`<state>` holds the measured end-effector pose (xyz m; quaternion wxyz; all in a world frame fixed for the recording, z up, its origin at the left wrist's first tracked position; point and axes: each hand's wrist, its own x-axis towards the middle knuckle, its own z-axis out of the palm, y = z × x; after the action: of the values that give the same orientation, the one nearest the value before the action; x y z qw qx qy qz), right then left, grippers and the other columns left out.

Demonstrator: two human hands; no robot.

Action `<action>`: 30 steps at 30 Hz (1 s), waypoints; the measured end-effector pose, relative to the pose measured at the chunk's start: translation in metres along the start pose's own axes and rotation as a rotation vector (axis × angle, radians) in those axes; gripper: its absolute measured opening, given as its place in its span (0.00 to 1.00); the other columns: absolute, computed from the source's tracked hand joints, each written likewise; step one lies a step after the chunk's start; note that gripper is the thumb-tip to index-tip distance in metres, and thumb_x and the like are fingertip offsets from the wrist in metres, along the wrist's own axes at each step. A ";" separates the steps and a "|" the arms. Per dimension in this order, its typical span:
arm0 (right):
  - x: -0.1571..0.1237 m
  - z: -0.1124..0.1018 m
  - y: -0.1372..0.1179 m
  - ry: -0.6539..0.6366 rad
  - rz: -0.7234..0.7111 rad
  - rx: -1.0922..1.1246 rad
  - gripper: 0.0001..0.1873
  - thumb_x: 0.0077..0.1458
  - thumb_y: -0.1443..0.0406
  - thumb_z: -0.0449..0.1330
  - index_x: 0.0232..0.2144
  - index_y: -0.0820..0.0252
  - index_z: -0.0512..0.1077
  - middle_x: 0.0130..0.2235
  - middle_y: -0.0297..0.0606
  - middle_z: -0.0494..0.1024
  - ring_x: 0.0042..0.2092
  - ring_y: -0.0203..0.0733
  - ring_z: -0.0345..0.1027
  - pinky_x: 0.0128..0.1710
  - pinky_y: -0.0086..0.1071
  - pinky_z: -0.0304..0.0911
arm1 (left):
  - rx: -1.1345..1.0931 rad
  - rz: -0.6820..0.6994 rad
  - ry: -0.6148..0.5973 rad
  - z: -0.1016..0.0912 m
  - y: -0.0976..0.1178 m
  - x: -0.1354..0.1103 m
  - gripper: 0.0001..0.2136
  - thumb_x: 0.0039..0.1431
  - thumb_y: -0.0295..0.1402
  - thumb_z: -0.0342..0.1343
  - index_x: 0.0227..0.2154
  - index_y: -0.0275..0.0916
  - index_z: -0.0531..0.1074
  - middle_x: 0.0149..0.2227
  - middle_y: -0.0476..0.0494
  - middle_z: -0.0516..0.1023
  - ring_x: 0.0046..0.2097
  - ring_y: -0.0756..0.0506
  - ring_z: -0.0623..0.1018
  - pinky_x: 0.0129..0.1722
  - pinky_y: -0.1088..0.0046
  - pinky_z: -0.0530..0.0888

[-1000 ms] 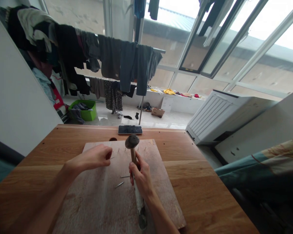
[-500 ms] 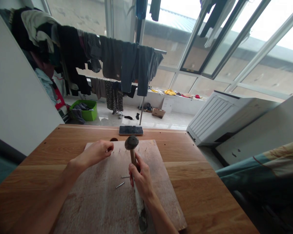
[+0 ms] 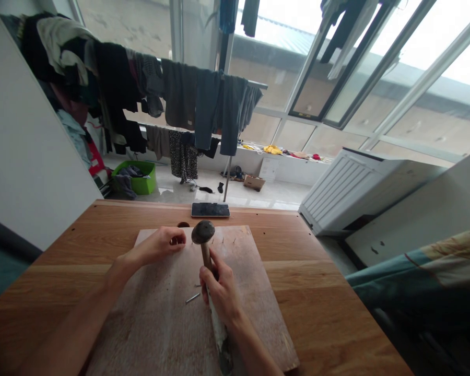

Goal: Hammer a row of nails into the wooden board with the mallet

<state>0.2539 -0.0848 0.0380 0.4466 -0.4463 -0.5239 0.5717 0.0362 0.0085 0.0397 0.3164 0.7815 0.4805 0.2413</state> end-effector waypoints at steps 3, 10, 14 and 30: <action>0.001 0.005 0.001 -0.034 0.015 -0.004 0.29 0.58 0.59 0.57 0.60 0.62 0.66 0.24 0.25 0.66 0.17 0.29 0.57 0.13 0.22 0.55 | -0.032 -0.004 0.048 0.001 -0.005 0.001 0.06 0.53 0.34 0.56 0.27 0.37 0.74 0.26 0.50 0.75 0.30 0.49 0.74 0.31 0.75 0.67; 0.003 0.010 0.001 -0.053 0.017 0.021 0.29 0.58 0.59 0.57 0.60 0.62 0.67 0.24 0.26 0.66 0.18 0.30 0.57 0.13 0.23 0.55 | -0.108 -0.010 0.070 0.004 -0.010 -0.001 0.08 0.53 0.37 0.58 0.27 0.37 0.75 0.25 0.51 0.73 0.29 0.49 0.72 0.30 0.75 0.66; 0.003 0.010 0.000 -0.071 0.051 0.105 0.30 0.58 0.59 0.55 0.62 0.62 0.65 0.25 0.27 0.68 0.18 0.30 0.58 0.14 0.23 0.55 | -0.147 -0.020 0.073 0.003 -0.010 -0.002 0.08 0.52 0.37 0.59 0.27 0.36 0.76 0.26 0.50 0.75 0.29 0.49 0.72 0.31 0.75 0.67; 0.004 0.012 0.000 -0.150 0.067 0.107 0.28 0.58 0.62 0.54 0.60 0.61 0.67 0.25 0.27 0.67 0.18 0.29 0.57 0.13 0.22 0.53 | -0.093 0.030 0.069 0.005 -0.015 0.001 0.07 0.53 0.34 0.58 0.26 0.36 0.75 0.25 0.51 0.72 0.29 0.50 0.70 0.30 0.76 0.64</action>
<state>0.2408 -0.0833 0.0382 0.4097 -0.3950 -0.5093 0.6455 0.0310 0.0129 0.0255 0.3318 0.7643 0.4678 0.2949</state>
